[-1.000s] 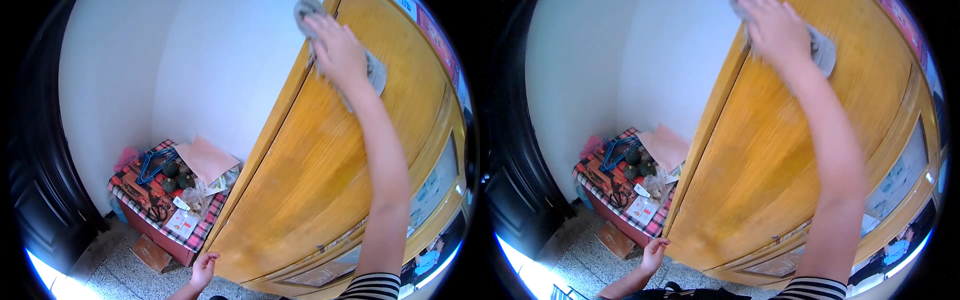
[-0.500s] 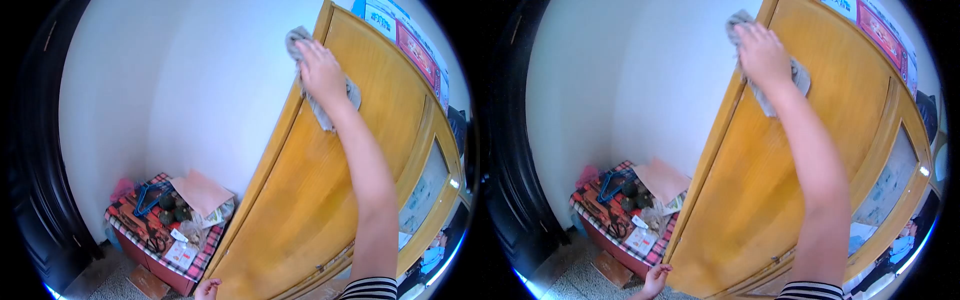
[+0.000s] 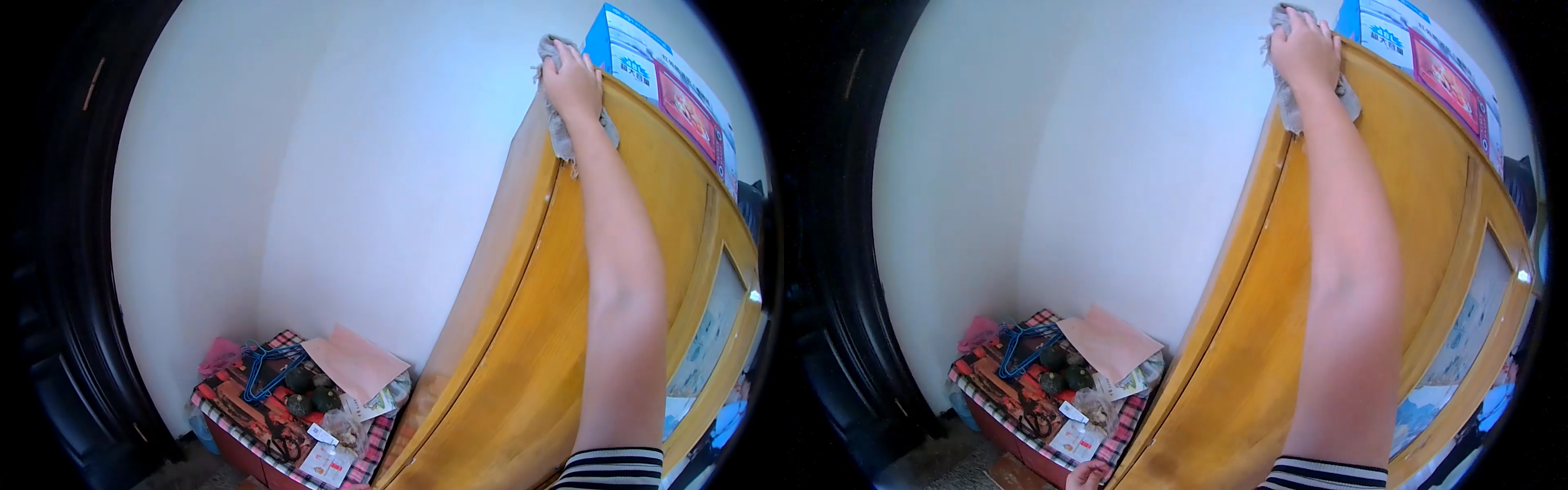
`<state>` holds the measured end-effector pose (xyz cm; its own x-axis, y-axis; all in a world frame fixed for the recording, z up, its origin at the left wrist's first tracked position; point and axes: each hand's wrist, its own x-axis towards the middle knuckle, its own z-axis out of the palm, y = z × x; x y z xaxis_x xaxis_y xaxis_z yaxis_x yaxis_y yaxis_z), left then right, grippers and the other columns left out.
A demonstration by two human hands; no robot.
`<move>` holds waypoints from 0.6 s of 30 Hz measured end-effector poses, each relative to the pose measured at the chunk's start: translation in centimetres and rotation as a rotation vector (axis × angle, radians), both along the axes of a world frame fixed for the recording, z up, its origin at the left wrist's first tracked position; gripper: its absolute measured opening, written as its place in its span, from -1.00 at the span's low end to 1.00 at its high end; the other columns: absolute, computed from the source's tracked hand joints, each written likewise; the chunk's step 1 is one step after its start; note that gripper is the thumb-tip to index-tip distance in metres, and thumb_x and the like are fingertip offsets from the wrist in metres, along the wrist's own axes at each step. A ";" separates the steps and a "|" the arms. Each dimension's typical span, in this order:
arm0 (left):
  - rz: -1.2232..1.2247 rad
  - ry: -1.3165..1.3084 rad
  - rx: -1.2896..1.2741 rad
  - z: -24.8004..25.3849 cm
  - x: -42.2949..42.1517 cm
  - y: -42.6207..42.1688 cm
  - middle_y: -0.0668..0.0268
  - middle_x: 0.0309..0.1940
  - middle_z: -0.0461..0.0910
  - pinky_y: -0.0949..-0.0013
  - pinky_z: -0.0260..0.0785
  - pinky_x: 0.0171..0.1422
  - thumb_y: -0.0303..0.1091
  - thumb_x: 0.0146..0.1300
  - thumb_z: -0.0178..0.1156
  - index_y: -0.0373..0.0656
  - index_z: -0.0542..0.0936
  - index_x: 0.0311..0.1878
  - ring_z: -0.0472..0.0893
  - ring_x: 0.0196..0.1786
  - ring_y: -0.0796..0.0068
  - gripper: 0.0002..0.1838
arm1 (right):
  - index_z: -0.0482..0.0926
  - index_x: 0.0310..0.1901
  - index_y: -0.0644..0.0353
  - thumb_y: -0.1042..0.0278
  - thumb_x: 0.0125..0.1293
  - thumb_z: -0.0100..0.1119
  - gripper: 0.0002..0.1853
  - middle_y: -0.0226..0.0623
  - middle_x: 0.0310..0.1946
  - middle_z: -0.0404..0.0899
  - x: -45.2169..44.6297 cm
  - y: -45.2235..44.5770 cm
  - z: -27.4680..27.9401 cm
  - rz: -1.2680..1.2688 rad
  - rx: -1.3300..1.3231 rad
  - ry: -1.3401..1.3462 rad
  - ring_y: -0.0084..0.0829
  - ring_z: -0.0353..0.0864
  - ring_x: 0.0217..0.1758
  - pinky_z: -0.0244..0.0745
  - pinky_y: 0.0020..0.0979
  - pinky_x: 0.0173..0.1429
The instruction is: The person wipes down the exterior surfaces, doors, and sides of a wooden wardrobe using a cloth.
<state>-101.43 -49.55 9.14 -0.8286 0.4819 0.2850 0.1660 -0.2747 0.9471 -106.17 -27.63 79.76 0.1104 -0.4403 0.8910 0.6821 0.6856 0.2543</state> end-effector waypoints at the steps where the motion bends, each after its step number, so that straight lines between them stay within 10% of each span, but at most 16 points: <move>1: 0.037 0.052 -0.061 0.9 -0.4 -0.2 0.30 -0.28 0.52 0.42 0.29 0.05 -0.45 0.30 -0.09 -0.26 0.51 -0.16 0.47 -0.14 0.50 -0.81 | 0.34 0.20 -0.02 -0.01 0.20 -0.14 -0.47 -0.37 0.20 0.34 -0.1 0.8 1.7 -0.023 -0.023 -0.025 -0.18 0.19 0.32 -0.05 -0.04 0.37; 8: -0.037 -0.194 -0.039 4.3 -0.3 -1.9 0.28 -0.24 0.56 0.52 0.39 -0.32 -0.50 0.30 -0.14 -0.22 0.49 -0.09 0.52 -0.34 0.51 -0.78 | 0.32 0.20 0.07 -0.02 0.17 -0.08 -0.42 -0.23 0.19 0.34 0.6 0.4 2.4 0.067 -0.079 -0.152 -0.15 0.20 0.31 0.03 -0.10 0.35; 18: 0.166 0.074 0.041 -0.1 1.9 -3.3 0.21 -0.31 0.55 0.42 0.35 -0.05 -0.52 0.23 -0.02 -0.30 0.52 -0.19 0.51 -0.20 0.44 -0.85 | 0.24 0.23 0.12 0.15 0.21 -0.02 -0.45 -0.09 0.19 0.31 1.2 0.4 -6.6 0.027 0.045 -0.199 -0.16 0.20 0.31 0.06 -0.21 0.36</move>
